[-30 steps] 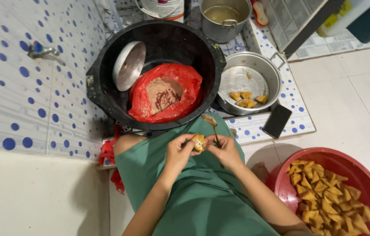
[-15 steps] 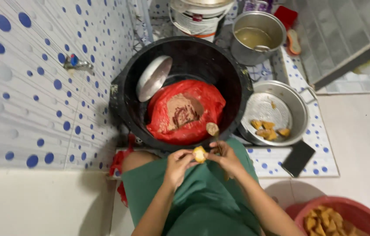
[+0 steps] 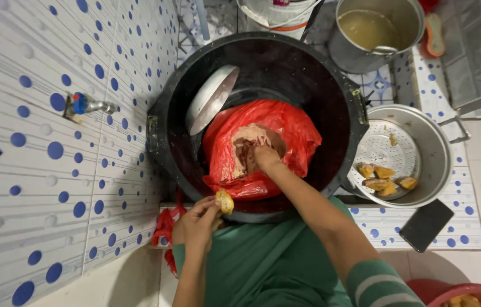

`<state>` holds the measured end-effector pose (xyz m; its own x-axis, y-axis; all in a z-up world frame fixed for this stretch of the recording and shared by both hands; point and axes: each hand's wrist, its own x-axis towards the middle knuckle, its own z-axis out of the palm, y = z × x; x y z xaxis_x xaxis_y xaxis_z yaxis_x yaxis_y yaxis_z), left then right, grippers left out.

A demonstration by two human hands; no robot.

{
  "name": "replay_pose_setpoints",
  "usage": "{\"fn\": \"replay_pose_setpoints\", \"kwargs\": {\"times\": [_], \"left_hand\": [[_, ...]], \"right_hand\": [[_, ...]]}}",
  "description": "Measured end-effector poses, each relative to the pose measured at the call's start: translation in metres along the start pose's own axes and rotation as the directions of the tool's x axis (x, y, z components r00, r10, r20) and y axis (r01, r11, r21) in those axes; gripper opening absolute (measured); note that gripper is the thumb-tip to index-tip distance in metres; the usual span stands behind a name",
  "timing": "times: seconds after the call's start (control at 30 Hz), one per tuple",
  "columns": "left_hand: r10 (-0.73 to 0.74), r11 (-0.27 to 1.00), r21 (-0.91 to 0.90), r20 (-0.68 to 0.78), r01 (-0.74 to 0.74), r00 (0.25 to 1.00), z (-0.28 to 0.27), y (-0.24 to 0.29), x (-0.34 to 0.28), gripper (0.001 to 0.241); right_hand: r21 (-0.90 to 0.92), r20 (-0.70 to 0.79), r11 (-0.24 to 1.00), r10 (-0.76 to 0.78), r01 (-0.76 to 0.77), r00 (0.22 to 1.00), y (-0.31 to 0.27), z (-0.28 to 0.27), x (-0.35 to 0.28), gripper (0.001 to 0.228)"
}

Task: Sorting and preparing small fried food items from a large pot into a bowl

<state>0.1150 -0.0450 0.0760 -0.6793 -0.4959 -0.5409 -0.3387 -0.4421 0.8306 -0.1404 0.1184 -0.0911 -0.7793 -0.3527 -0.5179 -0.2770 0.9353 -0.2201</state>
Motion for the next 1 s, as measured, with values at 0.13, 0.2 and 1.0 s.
{"fn": "replay_pose_setpoints", "kwargs": {"times": [0.13,0.2,1.0], "left_hand": [[0.140,0.990,0.030,0.014,-0.140,0.990,-0.009,-0.003,0.009,0.007],[0.210,0.976,0.058,0.040,-0.212,0.977,-0.013,-0.009,0.015,0.006],[0.066,0.994,-0.089,-0.032,-0.068,0.997,0.056,-0.016,0.044,0.035]], "right_hand": [[-0.063,0.056,0.994,-0.088,0.091,0.995,-0.017,-0.007,-0.001,0.036],[-0.100,0.123,0.984,-0.137,0.150,0.983,-0.021,-0.009,-0.008,0.035],[0.590,-0.161,0.736,-0.297,0.333,0.941,0.033,-0.144,-0.219,0.026]]}}
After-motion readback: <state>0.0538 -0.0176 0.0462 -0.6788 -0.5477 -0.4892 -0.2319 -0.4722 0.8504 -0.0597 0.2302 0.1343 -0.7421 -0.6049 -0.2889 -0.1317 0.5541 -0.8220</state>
